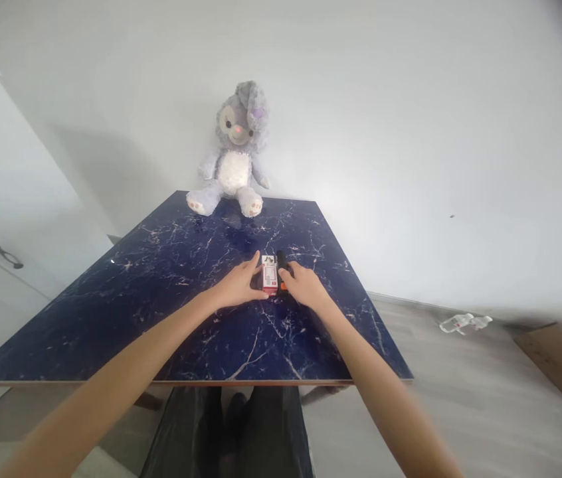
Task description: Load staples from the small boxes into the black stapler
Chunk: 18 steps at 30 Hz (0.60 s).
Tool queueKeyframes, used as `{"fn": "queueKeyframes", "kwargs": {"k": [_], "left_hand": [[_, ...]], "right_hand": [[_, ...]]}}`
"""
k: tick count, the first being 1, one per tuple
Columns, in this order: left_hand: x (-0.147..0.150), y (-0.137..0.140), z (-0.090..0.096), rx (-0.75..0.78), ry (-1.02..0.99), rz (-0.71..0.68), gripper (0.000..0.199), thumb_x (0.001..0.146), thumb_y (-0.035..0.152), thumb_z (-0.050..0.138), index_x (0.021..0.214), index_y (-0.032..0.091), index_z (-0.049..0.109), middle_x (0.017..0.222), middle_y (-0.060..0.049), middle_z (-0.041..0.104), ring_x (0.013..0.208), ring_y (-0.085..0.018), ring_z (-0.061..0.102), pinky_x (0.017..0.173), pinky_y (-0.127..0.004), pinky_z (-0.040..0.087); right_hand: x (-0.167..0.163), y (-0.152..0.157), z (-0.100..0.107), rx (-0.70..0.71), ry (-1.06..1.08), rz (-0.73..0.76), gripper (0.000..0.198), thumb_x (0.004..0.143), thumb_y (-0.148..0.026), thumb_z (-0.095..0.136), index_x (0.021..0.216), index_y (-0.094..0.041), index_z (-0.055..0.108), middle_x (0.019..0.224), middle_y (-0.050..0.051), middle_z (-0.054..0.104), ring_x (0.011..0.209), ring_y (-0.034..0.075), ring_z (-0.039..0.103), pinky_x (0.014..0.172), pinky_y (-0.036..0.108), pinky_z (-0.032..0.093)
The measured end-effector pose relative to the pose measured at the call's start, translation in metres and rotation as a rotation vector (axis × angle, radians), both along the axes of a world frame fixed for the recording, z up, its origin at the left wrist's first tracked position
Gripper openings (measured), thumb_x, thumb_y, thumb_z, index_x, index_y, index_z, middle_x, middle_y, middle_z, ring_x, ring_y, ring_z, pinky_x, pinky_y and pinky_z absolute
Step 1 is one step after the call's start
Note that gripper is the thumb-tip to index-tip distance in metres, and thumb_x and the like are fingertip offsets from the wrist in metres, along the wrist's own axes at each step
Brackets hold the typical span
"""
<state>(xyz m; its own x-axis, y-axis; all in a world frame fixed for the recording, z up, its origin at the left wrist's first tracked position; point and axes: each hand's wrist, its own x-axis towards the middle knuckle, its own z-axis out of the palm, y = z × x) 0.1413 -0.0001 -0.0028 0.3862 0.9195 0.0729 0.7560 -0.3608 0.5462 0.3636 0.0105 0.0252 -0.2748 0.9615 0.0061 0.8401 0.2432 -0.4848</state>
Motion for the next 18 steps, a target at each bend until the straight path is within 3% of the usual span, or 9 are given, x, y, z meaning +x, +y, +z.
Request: {"fn": "queueKeyframes", "kwargs": {"k": [3,8,13,18], "left_hand": [[0.038,0.028,-0.001,0.027,0.004,0.018,0.116,0.076,0.059,0.070,0.159,0.014,0.002,0.157,-0.020,0.033,0.146,-0.035,0.029,0.113,-0.046,0.030],[0.084,0.052,-0.002,0.163,-0.006,-0.030,0.100,0.089,0.052,0.059,0.158,0.010,0.000,0.142,-0.019,0.055,0.139,-0.032,0.042,0.109,-0.044,0.035],[0.085,0.057,-0.007,0.233,0.032,0.006,0.099,0.089,0.056,0.059,0.158,0.009,0.006,0.136,-0.017,0.061,0.134,-0.034,0.044,0.107,-0.045,0.035],[0.083,0.069,-0.016,0.246,0.006,0.012,0.095,0.085,0.060,0.063,0.156,0.013,0.020,0.131,-0.018,0.062,0.128,-0.032,0.048,0.103,-0.041,0.039]], "right_hand": [[0.023,0.028,0.000,0.003,-0.054,-0.105,0.041,0.100,-0.044,0.036,0.119,-0.016,0.059,0.113,0.018,0.069,0.104,0.030,0.066,0.086,0.035,0.044],[0.051,0.048,-0.012,0.132,0.004,-0.247,0.048,0.102,-0.046,0.025,0.122,-0.014,0.056,0.109,0.019,0.070,0.101,0.031,0.067,0.085,0.037,0.045],[0.055,0.053,-0.023,0.180,0.068,-0.249,0.045,0.101,-0.049,0.032,0.119,-0.017,0.058,0.107,0.015,0.070,0.101,0.029,0.067,0.085,0.034,0.044],[0.053,0.060,-0.031,0.190,0.096,-0.277,0.048,0.101,-0.051,0.033,0.128,-0.017,0.055,0.113,0.014,0.070,0.104,0.028,0.066,0.088,0.033,0.045]]}}
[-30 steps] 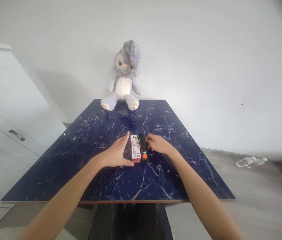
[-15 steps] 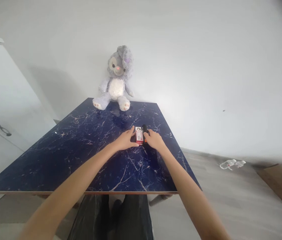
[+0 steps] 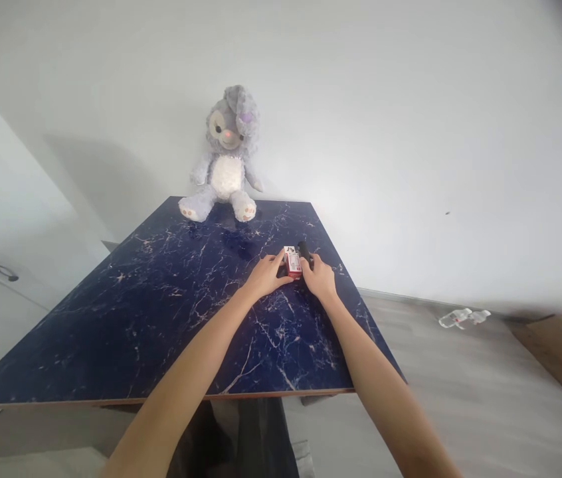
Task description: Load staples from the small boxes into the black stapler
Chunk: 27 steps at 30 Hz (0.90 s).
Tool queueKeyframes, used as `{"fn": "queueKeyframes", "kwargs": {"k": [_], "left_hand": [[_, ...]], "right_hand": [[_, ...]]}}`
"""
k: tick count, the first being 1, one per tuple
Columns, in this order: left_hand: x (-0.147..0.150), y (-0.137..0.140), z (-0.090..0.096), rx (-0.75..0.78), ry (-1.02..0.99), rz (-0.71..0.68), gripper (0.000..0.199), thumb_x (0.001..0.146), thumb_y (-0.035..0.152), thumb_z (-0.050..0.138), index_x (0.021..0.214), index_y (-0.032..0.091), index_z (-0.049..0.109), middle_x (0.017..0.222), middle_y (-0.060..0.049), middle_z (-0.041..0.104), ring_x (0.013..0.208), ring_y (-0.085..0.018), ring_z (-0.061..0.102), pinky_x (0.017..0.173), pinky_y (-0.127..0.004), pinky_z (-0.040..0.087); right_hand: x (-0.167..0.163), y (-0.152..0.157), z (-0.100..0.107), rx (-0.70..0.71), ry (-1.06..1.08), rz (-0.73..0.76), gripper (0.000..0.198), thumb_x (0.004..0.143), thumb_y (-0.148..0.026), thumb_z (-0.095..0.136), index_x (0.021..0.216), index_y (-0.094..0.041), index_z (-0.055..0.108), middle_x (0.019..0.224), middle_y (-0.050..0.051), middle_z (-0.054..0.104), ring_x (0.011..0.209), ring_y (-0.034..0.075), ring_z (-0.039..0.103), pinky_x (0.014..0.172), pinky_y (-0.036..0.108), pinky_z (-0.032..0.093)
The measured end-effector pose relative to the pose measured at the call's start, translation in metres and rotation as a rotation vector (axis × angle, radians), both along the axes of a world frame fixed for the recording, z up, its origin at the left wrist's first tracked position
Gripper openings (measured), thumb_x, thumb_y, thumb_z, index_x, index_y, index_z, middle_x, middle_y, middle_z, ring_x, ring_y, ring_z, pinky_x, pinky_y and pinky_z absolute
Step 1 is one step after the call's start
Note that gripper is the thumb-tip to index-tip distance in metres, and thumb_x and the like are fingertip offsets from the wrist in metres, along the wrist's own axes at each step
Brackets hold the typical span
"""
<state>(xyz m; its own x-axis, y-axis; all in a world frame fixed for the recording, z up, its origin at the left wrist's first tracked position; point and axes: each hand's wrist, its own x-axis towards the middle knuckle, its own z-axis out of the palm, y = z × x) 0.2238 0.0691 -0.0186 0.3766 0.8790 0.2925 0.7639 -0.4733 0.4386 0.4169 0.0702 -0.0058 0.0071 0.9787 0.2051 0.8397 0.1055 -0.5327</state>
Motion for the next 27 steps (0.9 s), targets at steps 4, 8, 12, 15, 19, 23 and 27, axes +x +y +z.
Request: {"fn": "queueKeyframes", "kwargs": {"k": [4,8,12,15,19,23,27], "left_hand": [[0.012,0.017,-0.002,0.004,0.007,0.020,0.085,0.081,0.057,0.068,0.149,0.019,0.034,0.125,-0.015,0.065,0.121,-0.031,0.053,0.100,-0.040,0.042],[0.026,0.032,-0.003,0.069,0.024,0.074,0.086,0.077,0.057,0.070,0.147,0.020,0.036,0.138,-0.015,0.057,0.130,-0.035,0.047,0.105,-0.045,0.036],[0.030,0.046,-0.006,-0.004,0.018,0.059,0.114,0.070,0.063,0.072,0.155,0.012,0.016,0.152,-0.021,0.041,0.141,-0.038,0.033,0.112,-0.048,0.029],[0.032,0.054,-0.008,-0.023,0.004,-0.018,0.113,0.073,0.064,0.068,0.156,0.011,0.011,0.153,-0.021,0.041,0.143,-0.035,0.033,0.113,-0.045,0.028],[0.038,0.055,-0.009,0.008,0.004,0.008,0.111,0.074,0.065,0.067,0.155,0.009,0.016,0.149,-0.022,0.045,0.140,-0.034,0.038,0.112,-0.043,0.030],[0.049,0.057,-0.008,0.026,0.009,0.047,0.106,0.076,0.061,0.067,0.153,0.007,0.019,0.145,-0.024,0.049,0.137,-0.035,0.042,0.110,-0.044,0.032],[0.056,0.054,-0.007,-0.007,0.025,0.063,0.107,0.075,0.064,0.067,0.152,0.003,0.023,0.143,-0.026,0.050,0.138,-0.041,0.038,0.109,-0.049,0.032]], "right_hand": [[0.002,0.010,-0.006,0.026,-0.056,-0.116,0.050,0.101,-0.049,0.034,0.131,-0.014,0.054,0.111,0.017,0.070,0.105,0.030,0.066,0.090,0.036,0.045],[0.009,0.018,-0.014,0.094,-0.089,-0.200,0.053,0.102,-0.049,0.034,0.131,-0.012,0.056,0.113,0.019,0.070,0.107,0.031,0.064,0.094,0.038,0.044],[0.014,0.021,-0.019,0.130,-0.079,-0.194,0.054,0.102,-0.051,0.033,0.132,-0.014,0.056,0.117,0.017,0.069,0.108,0.030,0.063,0.095,0.038,0.043],[0.016,0.022,-0.021,0.147,-0.080,-0.184,0.053,0.102,-0.051,0.033,0.133,-0.014,0.056,0.117,0.016,0.069,0.108,0.029,0.063,0.097,0.038,0.043],[0.019,0.024,-0.022,0.153,-0.068,-0.184,0.053,0.101,-0.050,0.036,0.133,-0.013,0.055,0.118,0.016,0.068,0.110,0.030,0.062,0.097,0.039,0.043],[0.024,0.026,-0.021,0.102,-0.029,-0.196,0.053,0.101,-0.050,0.037,0.135,-0.013,0.054,0.119,0.017,0.068,0.114,0.031,0.060,0.099,0.041,0.042],[0.024,0.026,-0.020,0.114,0.088,-0.229,0.055,0.100,-0.052,0.033,0.136,-0.015,0.053,0.125,0.016,0.065,0.121,0.031,0.055,0.104,0.045,0.039]]}}
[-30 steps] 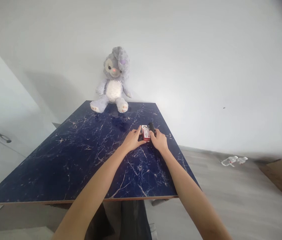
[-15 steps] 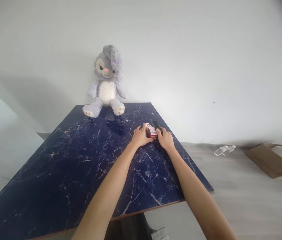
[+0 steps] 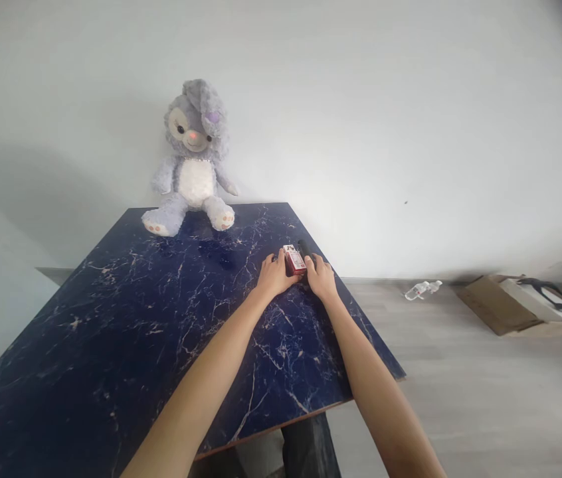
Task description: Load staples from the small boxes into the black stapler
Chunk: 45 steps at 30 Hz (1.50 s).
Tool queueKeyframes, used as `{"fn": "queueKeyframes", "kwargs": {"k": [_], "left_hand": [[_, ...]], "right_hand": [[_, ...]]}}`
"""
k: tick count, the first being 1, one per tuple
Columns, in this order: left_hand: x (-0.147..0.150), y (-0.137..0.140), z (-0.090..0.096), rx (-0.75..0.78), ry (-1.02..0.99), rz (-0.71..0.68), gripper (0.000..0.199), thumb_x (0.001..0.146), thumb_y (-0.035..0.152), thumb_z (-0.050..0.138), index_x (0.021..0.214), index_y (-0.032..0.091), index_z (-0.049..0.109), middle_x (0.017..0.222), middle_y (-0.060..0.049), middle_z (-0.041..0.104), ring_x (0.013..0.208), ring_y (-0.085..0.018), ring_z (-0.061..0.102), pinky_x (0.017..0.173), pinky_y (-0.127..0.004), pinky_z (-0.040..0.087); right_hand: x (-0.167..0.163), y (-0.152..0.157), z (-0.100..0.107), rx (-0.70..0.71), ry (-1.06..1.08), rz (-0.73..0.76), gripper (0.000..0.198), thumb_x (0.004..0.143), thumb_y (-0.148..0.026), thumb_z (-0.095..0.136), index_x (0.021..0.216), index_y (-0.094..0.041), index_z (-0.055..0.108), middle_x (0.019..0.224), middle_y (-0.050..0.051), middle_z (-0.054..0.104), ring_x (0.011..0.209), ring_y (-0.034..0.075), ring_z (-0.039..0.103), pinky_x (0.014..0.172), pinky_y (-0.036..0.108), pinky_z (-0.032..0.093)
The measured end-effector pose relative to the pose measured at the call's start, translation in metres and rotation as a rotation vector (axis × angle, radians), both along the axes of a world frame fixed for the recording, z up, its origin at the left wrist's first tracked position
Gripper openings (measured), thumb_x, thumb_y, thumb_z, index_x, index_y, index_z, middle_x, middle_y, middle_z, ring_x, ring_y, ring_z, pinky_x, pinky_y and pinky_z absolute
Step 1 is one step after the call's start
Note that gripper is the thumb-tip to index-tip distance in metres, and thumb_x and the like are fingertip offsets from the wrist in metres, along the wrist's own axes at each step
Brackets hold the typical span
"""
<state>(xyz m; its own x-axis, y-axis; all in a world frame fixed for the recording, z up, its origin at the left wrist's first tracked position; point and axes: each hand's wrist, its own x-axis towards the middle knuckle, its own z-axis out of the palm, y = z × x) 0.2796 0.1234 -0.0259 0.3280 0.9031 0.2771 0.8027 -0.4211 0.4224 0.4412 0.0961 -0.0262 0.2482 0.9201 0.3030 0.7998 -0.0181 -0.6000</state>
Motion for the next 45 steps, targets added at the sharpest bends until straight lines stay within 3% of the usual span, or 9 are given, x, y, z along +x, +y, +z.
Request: {"fn": "queueKeyframes", "kwargs": {"k": [4,8,12,16,18,20,28,33,45], "left_hand": [[-0.016,-0.026,0.005,0.115,-0.015,-0.002,0.085,0.083,0.060,0.060,0.147,0.009,0.035,0.143,-0.022,0.050,0.132,-0.037,0.044,0.108,-0.049,0.035],[-0.077,-0.070,0.014,0.309,0.030,-0.067,0.049,0.096,0.043,0.049,0.137,0.017,0.049,0.133,-0.013,0.060,0.125,-0.028,0.050,0.108,-0.043,0.035],[-0.146,-0.095,0.021,0.250,0.068,0.287,0.033,0.100,0.030,0.040,0.122,0.018,0.061,0.105,-0.011,0.071,0.100,-0.027,0.062,0.094,-0.043,0.043],[-0.166,-0.093,0.018,0.197,0.127,0.416,0.034,0.097,0.029,0.046,0.125,0.017,0.061,0.111,-0.012,0.068,0.105,-0.029,0.059,0.092,-0.042,0.044],[-0.160,-0.092,0.017,0.210,0.143,0.337,0.032,0.098,0.029,0.046,0.123,0.019,0.063,0.116,-0.011,0.067,0.109,-0.028,0.057,0.094,-0.041,0.043],[-0.154,-0.093,0.018,0.186,0.163,0.279,0.028,0.099,0.029,0.045,0.112,0.021,0.067,0.110,-0.010,0.068,0.108,-0.026,0.057,0.095,-0.040,0.042],[-0.153,-0.087,0.021,-0.004,0.241,0.311,0.031,0.097,0.036,0.048,0.085,0.020,0.071,0.087,-0.008,0.070,0.084,-0.023,0.065,0.075,-0.032,0.046],[-0.149,-0.082,0.016,-0.003,0.325,0.329,0.054,0.101,0.046,0.034,0.081,0.018,0.076,0.085,-0.014,0.073,0.086,-0.027,0.068,0.080,-0.036,0.047],[-0.148,-0.078,0.020,-0.089,0.448,0.337,0.053,0.100,0.042,0.032,0.086,0.019,0.077,0.091,-0.014,0.075,0.090,-0.027,0.069,0.081,-0.036,0.048]], "right_hand": [[-0.001,-0.002,-0.001,0.137,0.084,0.003,0.059,0.100,-0.053,0.029,0.137,-0.013,0.051,0.130,0.017,0.061,0.124,0.029,0.053,0.107,0.047,0.036],[-0.004,-0.012,0.005,0.344,0.025,-0.048,0.056,0.100,-0.049,0.029,0.138,-0.012,0.046,0.135,0.021,0.054,0.128,0.031,0.046,0.109,0.054,0.031],[-0.029,-0.035,0.020,0.554,-0.131,-0.058,0.051,0.099,-0.037,0.038,0.142,-0.010,0.040,0.145,0.023,0.041,0.138,0.033,0.032,0.112,0.057,0.025],[-0.082,-0.055,0.023,0.616,-0.293,0.277,0.044,0.096,-0.023,0.040,0.138,-0.010,0.043,0.140,0.022,0.045,0.132,0.031,0.039,0.108,0.051,0.034],[-0.106,-0.057,0.019,0.580,-0.421,0.603,0.036,0.094,-0.018,0.039,0.128,-0.011,0.052,0.119,0.018,0.057,0.111,0.026,0.053,0.098,0.041,0.043],[-0.122,-0.054,0.015,0.466,-0.494,0.711,0.027,0.094,-0.019,0.039,0.112,-0.014,0.059,0.101,0.014,0.062,0.096,0.024,0.057,0.089,0.036,0.046],[-0.153,-0.036,0.021,-0.120,-0.512,0.253,0.034,0.096,-0.032,0.042,0.098,-0.013,0.069,0.090,0.018,0.071,0.086,0.028,0.069,0.078,0.035,0.048],[-0.156,-0.032,0.021,-0.151,-0.488,0.300,0.041,0.098,-0.033,0.038,0.097,-0.013,0.075,0.096,0.021,0.072,0.093,0.031,0.070,0.082,0.038,0.048],[-0.157,-0.035,0.018,-0.114,-0.462,0.568,0.032,0.100,-0.036,0.038,0.106,-0.019,0.064,0.101,0.013,0.072,0.092,0.027,0.068,0.080,0.035,0.047]]}}
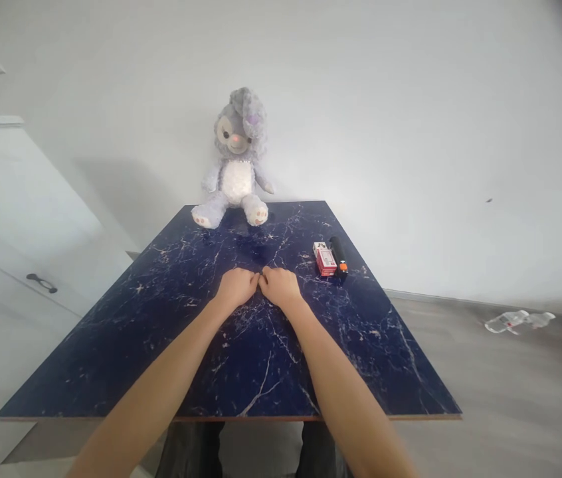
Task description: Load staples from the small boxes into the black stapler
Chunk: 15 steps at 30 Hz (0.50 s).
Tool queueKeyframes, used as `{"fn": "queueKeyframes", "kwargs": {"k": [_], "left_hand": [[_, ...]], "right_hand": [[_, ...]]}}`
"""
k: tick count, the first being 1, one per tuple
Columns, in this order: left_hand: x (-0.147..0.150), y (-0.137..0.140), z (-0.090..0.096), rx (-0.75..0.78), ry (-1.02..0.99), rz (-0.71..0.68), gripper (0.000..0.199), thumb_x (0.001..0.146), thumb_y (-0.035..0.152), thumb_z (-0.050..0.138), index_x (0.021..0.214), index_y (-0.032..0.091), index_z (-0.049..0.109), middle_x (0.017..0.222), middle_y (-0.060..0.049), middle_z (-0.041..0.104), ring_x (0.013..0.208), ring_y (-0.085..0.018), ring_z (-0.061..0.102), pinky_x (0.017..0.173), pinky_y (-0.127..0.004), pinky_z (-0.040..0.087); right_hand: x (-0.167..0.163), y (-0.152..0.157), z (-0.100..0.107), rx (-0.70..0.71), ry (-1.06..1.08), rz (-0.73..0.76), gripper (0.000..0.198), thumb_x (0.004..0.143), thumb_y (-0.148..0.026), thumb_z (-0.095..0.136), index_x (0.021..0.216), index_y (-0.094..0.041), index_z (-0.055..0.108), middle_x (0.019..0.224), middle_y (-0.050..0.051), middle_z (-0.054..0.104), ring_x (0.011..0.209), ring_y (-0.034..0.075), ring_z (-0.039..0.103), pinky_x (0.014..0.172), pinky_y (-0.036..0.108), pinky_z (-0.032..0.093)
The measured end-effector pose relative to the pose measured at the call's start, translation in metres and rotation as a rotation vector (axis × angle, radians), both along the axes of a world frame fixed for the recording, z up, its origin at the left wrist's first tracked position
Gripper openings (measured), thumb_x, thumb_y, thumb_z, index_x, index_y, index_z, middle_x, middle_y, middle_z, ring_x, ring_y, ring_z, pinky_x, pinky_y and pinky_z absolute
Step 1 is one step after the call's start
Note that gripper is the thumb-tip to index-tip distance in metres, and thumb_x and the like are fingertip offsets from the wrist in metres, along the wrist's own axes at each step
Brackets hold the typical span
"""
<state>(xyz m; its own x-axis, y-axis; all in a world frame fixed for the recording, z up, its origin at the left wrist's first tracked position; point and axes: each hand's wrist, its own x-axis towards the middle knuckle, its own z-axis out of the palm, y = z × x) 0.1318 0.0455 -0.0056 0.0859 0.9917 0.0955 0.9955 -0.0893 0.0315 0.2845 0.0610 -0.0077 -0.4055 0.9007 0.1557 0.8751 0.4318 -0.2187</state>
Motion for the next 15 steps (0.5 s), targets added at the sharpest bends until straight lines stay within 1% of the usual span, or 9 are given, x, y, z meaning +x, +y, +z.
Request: {"fn": "queueKeyframes", "kwargs": {"k": [3,5,7,9,13,15], "left_hand": [[-0.001,0.000,0.001,0.004,0.003,-0.019,0.051,0.099,0.041,0.033,0.083,0.020,0.076,0.089,-0.012,0.075,0.089,-0.026,0.069,0.080,-0.034,0.047],[-0.002,-0.001,0.002,0.009,0.002,-0.038,0.052,0.099,0.043,0.033,0.080,0.020,0.075,0.087,-0.012,0.075,0.087,-0.026,0.069,0.079,-0.033,0.046],[-0.001,-0.002,0.003,0.012,-0.007,-0.045,0.052,0.099,0.043,0.034,0.077,0.020,0.075,0.085,-0.012,0.074,0.085,-0.025,0.069,0.078,-0.032,0.046],[0.000,-0.003,0.005,0.005,-0.022,-0.037,0.053,0.099,0.043,0.033,0.075,0.021,0.075,0.085,-0.011,0.074,0.085,-0.025,0.069,0.077,-0.032,0.046],[0.001,-0.005,0.008,0.002,-0.061,0.004,0.052,0.097,0.045,0.035,0.071,0.022,0.073,0.081,-0.010,0.074,0.082,-0.024,0.069,0.075,-0.030,0.045],[0.001,-0.006,0.008,0.014,-0.077,0.017,0.051,0.097,0.045,0.036,0.070,0.023,0.073,0.077,-0.009,0.074,0.080,-0.023,0.069,0.073,-0.030,0.044]], "right_hand": [[0.000,-0.006,0.001,-0.012,0.035,0.034,0.030,0.101,-0.031,0.036,0.109,-0.018,0.061,0.103,0.012,0.071,0.093,0.026,0.068,0.081,0.034,0.046],[0.002,-0.011,0.001,0.010,0.064,0.057,0.031,0.100,-0.030,0.037,0.119,-0.017,0.057,0.103,0.012,0.072,0.093,0.026,0.068,0.084,0.036,0.046],[0.005,-0.016,0.000,0.039,0.085,0.074,0.038,0.100,-0.029,0.038,0.133,-0.015,0.048,0.102,0.012,0.072,0.094,0.027,0.068,0.087,0.037,0.045],[0.008,-0.020,0.000,0.051,0.088,0.100,0.043,0.099,-0.028,0.040,0.140,-0.015,0.043,0.103,0.013,0.072,0.097,0.027,0.067,0.091,0.038,0.043],[0.011,-0.024,0.002,0.024,0.095,0.136,0.033,0.098,-0.027,0.041,0.127,-0.019,0.055,0.106,0.011,0.072,0.100,0.025,0.066,0.093,0.036,0.041],[0.011,-0.023,0.003,0.011,0.110,0.133,0.032,0.098,-0.027,0.043,0.125,-0.020,0.058,0.108,0.010,0.072,0.099,0.024,0.067,0.093,0.036,0.042]]}}
